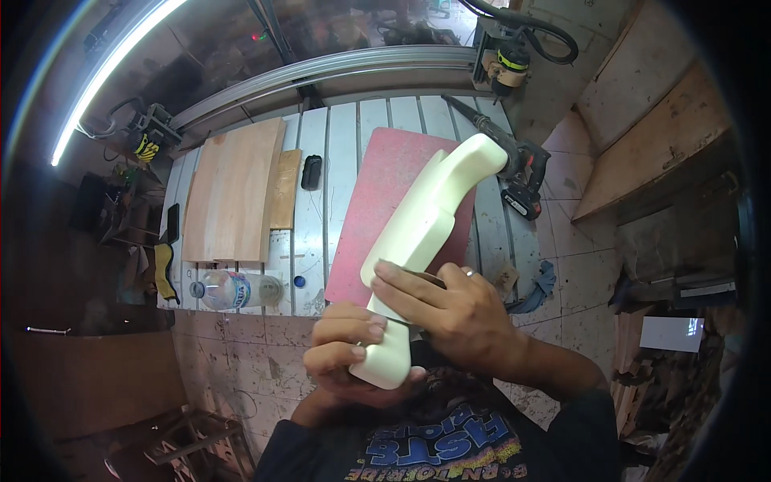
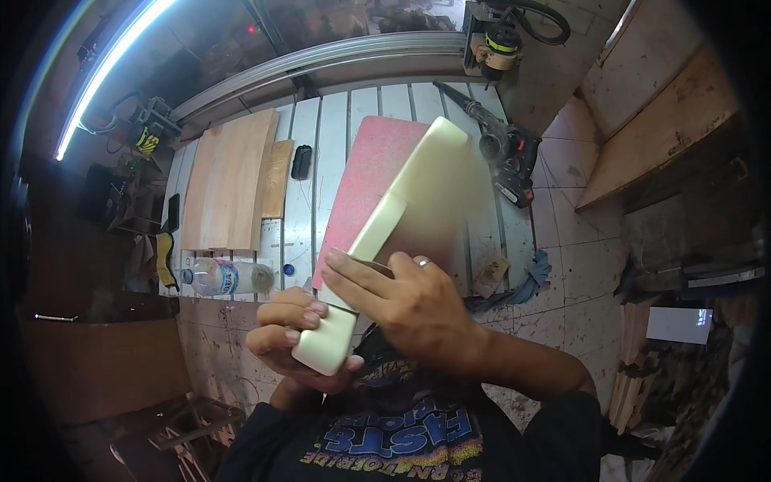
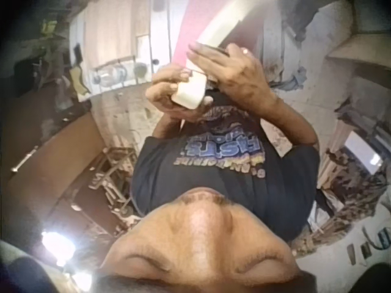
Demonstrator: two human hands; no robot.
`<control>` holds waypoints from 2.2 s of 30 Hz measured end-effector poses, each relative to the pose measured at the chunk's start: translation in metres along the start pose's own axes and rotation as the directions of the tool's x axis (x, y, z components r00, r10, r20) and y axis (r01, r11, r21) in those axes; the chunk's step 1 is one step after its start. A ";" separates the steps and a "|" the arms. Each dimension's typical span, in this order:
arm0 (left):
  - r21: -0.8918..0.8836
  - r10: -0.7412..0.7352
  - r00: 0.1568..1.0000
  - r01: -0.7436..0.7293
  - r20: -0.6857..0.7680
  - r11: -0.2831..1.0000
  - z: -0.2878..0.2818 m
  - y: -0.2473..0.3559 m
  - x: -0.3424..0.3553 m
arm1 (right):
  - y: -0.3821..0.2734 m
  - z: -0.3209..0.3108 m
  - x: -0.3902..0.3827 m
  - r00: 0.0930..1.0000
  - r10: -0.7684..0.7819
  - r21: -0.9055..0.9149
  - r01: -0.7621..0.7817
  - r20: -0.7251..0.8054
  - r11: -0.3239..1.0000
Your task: The person sands the surface and edges of a white guitar body using a sanding block by hand.
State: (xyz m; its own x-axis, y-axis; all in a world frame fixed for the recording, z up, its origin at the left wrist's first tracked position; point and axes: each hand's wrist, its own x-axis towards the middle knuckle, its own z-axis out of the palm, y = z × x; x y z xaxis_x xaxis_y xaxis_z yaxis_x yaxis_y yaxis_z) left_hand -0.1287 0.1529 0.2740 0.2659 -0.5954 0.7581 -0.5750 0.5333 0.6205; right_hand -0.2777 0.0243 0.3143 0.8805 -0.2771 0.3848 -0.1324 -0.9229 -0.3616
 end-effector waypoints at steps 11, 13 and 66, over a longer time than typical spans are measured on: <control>0.214 0.029 0.993 -0.005 -0.111 0.977 -0.012 -0.009 -0.005 | -0.032 -0.008 -0.001 0.996 0.047 0.791 -0.086 0.073 0.606; 0.254 0.042 0.992 -0.012 -0.115 0.967 -0.009 -0.007 -0.013 | -0.017 0.009 -0.015 0.991 0.072 0.672 -0.129 0.113 0.729; 0.362 0.058 0.995 -0.026 -0.077 0.932 -0.008 -0.023 0.009 | -0.021 0.047 -0.008 0.973 0.064 0.754 0.129 -0.222 0.644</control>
State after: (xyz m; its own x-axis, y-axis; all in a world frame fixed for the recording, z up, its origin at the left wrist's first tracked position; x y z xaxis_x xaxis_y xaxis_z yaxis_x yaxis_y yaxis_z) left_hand -0.1076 0.1402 0.2682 0.2909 -0.5154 0.8060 -0.8227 0.2954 0.4858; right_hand -0.2607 0.0583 0.2791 0.7473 -0.3881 0.5394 0.3719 -0.4284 -0.8235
